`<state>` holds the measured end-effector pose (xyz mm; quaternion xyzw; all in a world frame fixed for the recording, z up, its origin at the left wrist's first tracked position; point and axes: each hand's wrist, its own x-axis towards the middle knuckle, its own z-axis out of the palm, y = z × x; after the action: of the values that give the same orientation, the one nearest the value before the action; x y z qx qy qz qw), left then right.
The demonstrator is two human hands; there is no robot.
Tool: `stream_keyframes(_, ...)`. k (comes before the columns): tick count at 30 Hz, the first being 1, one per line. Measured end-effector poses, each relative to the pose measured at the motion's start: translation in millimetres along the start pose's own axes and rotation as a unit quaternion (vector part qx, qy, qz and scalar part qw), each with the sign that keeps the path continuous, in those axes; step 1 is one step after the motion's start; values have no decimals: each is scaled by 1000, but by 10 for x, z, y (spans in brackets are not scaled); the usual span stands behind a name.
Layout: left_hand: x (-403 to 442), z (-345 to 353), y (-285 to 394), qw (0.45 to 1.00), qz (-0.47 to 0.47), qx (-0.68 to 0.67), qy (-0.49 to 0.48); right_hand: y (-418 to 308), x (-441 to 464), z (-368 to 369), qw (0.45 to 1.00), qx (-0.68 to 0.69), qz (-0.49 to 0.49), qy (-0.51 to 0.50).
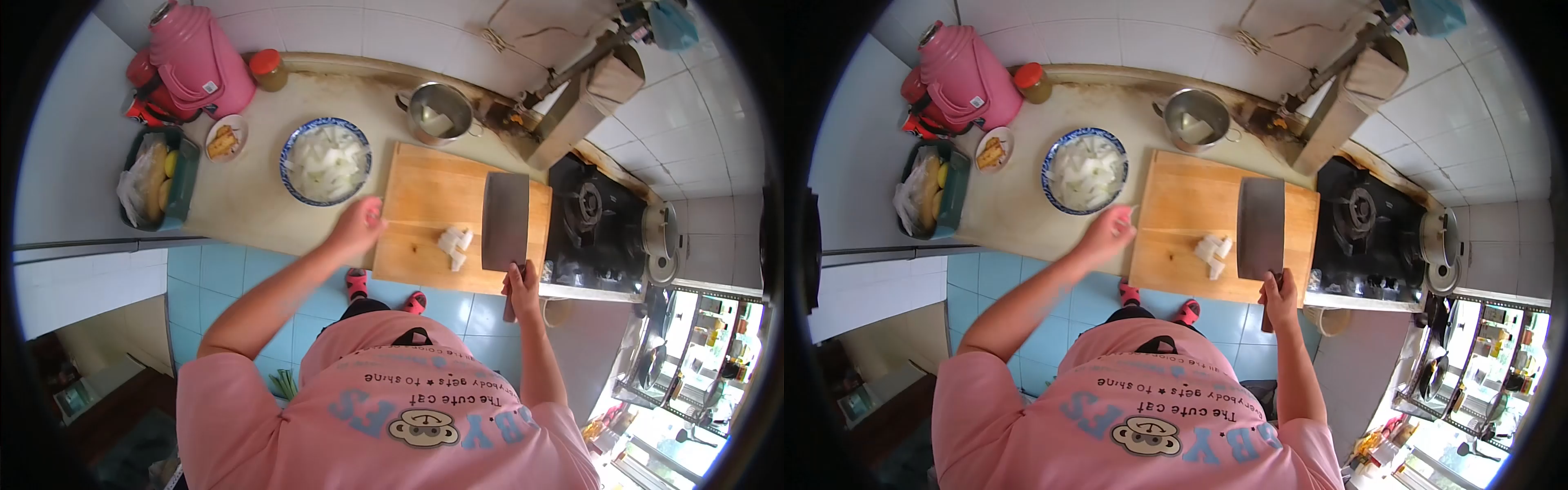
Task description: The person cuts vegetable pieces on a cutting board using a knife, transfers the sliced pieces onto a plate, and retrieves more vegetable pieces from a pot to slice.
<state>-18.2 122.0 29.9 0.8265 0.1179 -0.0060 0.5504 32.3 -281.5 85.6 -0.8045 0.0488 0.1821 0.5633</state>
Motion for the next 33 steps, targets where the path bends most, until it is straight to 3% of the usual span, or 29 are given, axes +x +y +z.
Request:
stream_keyframes(4, -214, 1014, 387, 994, -70, 21, -83, 571, -232, -374, 992, 44, 117, -9)
stream_keyframes(6, -235, 1362, 462, 987, 60, 139, -48, 781, -336, -454, 988, 40, 145, -23)
stream_keyframes(9, -107, 1649, 548, 970, 86, 217, -70, 1006, -375, -504, 987, 38, 144, -53)
stream_keyframes(13, 101, 1725, 604, 949, 29, 281, -136, 1093, -387, -510, 983, 42, 165, -74)
stream_keyframes(20, 55, 1785, 410, 958, -8, 266, -105, 1061, -359, -248, 979, 47, 162, -118)
stream_keyframes(33, 90, 1807, 181, 958, 26, 270, -90, 1120, -394, 385, 985, 20, 125, -117)
